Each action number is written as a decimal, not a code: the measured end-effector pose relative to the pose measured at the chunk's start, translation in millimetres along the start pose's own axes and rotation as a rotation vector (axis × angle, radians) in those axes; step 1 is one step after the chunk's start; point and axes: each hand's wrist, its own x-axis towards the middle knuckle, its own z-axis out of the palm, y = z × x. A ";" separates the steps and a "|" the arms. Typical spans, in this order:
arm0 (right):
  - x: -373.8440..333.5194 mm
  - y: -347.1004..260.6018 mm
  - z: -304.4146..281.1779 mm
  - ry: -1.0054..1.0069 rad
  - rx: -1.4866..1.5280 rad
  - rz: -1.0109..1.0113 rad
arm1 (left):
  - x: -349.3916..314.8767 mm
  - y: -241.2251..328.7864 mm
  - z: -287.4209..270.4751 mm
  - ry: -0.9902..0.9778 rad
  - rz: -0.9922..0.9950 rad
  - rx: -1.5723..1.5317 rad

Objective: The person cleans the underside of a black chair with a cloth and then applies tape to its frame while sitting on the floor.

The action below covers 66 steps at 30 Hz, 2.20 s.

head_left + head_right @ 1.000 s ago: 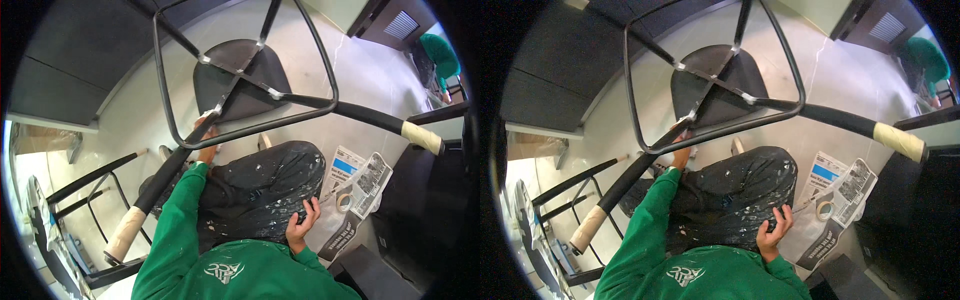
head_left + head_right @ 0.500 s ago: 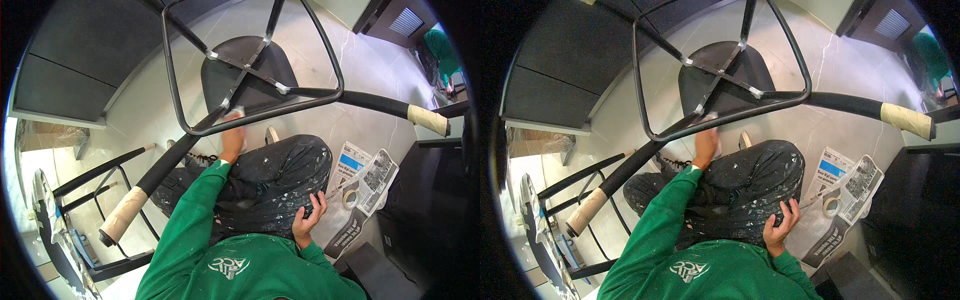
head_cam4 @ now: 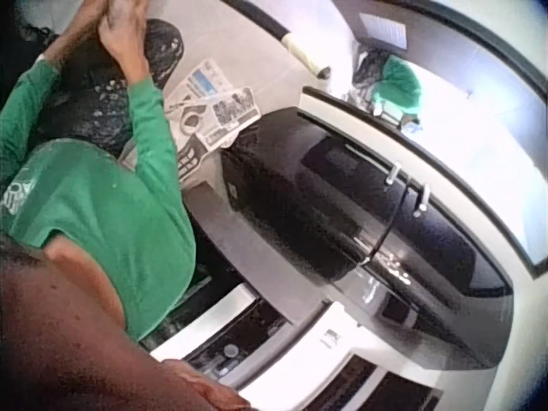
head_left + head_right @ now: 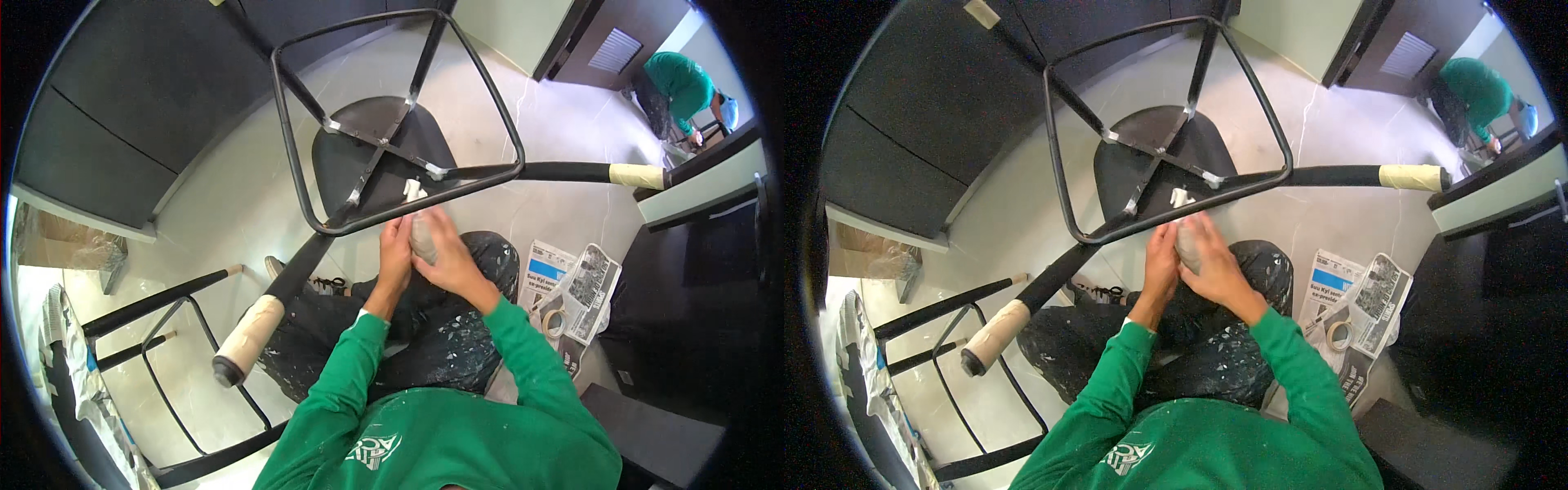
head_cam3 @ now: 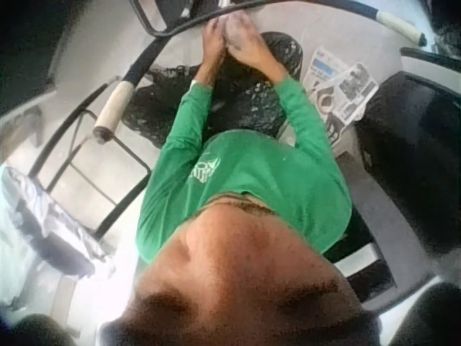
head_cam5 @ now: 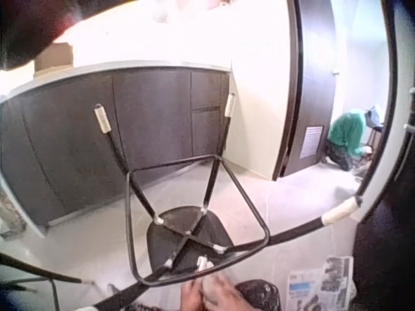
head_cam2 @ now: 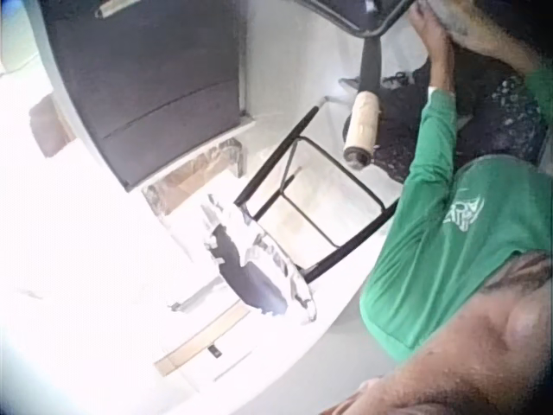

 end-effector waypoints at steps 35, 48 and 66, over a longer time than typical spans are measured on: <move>109.6 216.9 115.6 -0.401 -1.007 0.075 | -30.1 157.6 -35.3 0.071 0.547 0.785; 110.1 149.6 97.3 -0.191 -0.995 0.186 | -19.4 139.7 -39.6 -0.007 0.585 0.699; 115.5 193.0 135.4 -0.291 -1.006 0.371 | -20.5 143.2 -36.3 0.010 0.616 0.706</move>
